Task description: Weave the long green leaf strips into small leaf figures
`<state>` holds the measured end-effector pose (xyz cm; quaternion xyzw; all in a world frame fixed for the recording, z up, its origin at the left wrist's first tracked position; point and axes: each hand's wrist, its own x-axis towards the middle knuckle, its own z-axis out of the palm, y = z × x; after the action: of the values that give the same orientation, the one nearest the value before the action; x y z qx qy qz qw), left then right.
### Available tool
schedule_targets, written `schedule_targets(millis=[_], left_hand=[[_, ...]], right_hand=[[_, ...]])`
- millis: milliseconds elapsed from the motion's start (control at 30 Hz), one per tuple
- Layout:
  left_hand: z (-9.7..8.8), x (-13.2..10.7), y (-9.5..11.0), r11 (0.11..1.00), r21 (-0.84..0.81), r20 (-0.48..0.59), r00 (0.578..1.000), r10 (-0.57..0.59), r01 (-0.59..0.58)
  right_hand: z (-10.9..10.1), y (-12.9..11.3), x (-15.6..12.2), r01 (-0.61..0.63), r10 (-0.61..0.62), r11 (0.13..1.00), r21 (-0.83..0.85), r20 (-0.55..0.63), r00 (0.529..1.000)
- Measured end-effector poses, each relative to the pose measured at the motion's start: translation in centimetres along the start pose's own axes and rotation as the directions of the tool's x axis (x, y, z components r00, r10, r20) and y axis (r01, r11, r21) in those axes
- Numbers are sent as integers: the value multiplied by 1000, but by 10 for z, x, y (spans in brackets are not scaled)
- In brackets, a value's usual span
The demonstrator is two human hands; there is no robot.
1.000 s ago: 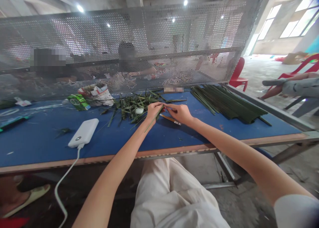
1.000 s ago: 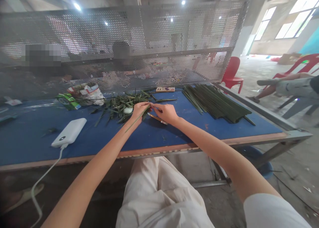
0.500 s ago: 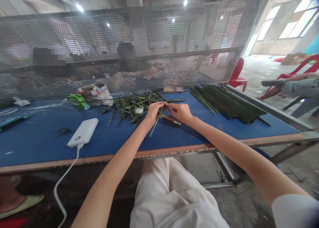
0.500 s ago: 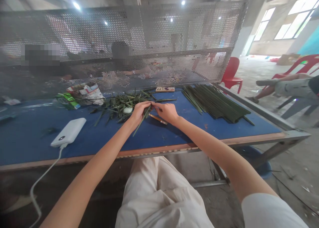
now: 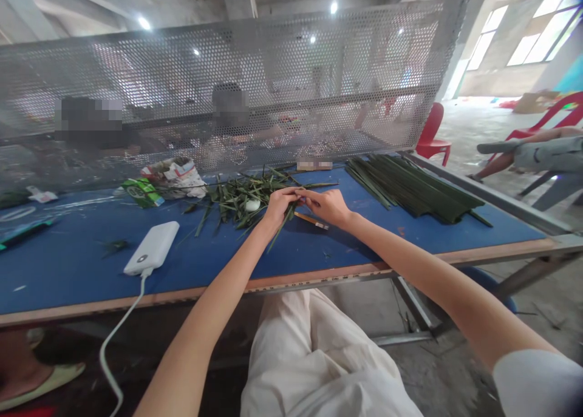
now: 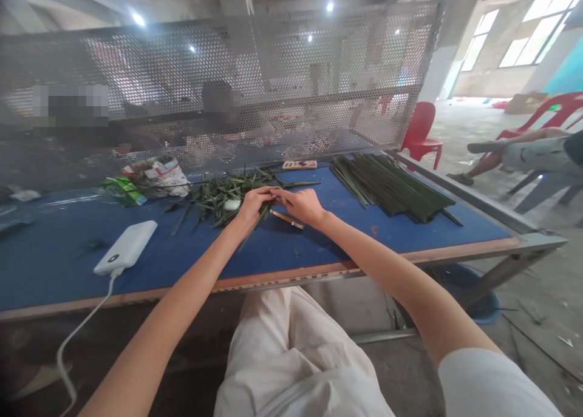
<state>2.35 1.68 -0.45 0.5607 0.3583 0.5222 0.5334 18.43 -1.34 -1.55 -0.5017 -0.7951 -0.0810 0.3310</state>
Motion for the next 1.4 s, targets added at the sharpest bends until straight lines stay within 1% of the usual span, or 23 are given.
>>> schedule_targets(millis=[200,400,500,567,633,667,700,733,800,867,933,1067,1233,1400], left_hand=[[-2,-1,-1,999,24,37,999,-30,29],[-1,0,-1,1000,17,20,1000,-13,12],[1,0,-2,1000,20,20,1000,-7,7],[1,-1,-2,998,55,28,1000,-9,7],[2,-3,-1,995,95,33,999,-19,15],[2,-4,0,994,111,39,999,-24,20],[3,-5,2,992,124,40,999,-26,21],[3,-5,3,990,137,41,999,-23,17],[4,-7,5,985,170,38,999,-4,-3],[5,-8,6,978,205,14,1000,27,-29],[6,-9,6,969,236,-2,998,69,-67],[7,-9,4,949,282,-15,989,150,-140],[6,-8,1,953,274,-8,991,137,-129],[6,-7,-1,951,251,-16,982,188,-179]], right_hand=[[-4,7,3,-5,3,999,-39,-34,999],[-7,4,3,8,-6,995,-99,25,1000],[-7,0,2,7,-4,994,-109,27,1000],[-7,-1,1,-30,29,998,-55,-15,999],[-6,0,2,-96,103,991,89,-80,991],[-5,2,3,-127,148,972,199,-94,984],[-4,4,4,-153,191,933,325,-87,978],[-2,6,5,-175,225,874,452,-58,973],[1,10,7,-217,264,718,662,30,964],[4,13,10,-254,299,583,772,88,950],[5,14,11,-272,328,510,816,107,938],[3,12,12,-264,337,456,850,110,935],[-1,7,10,-274,351,418,866,124,928],[-3,6,9,-290,335,344,893,172,927]])
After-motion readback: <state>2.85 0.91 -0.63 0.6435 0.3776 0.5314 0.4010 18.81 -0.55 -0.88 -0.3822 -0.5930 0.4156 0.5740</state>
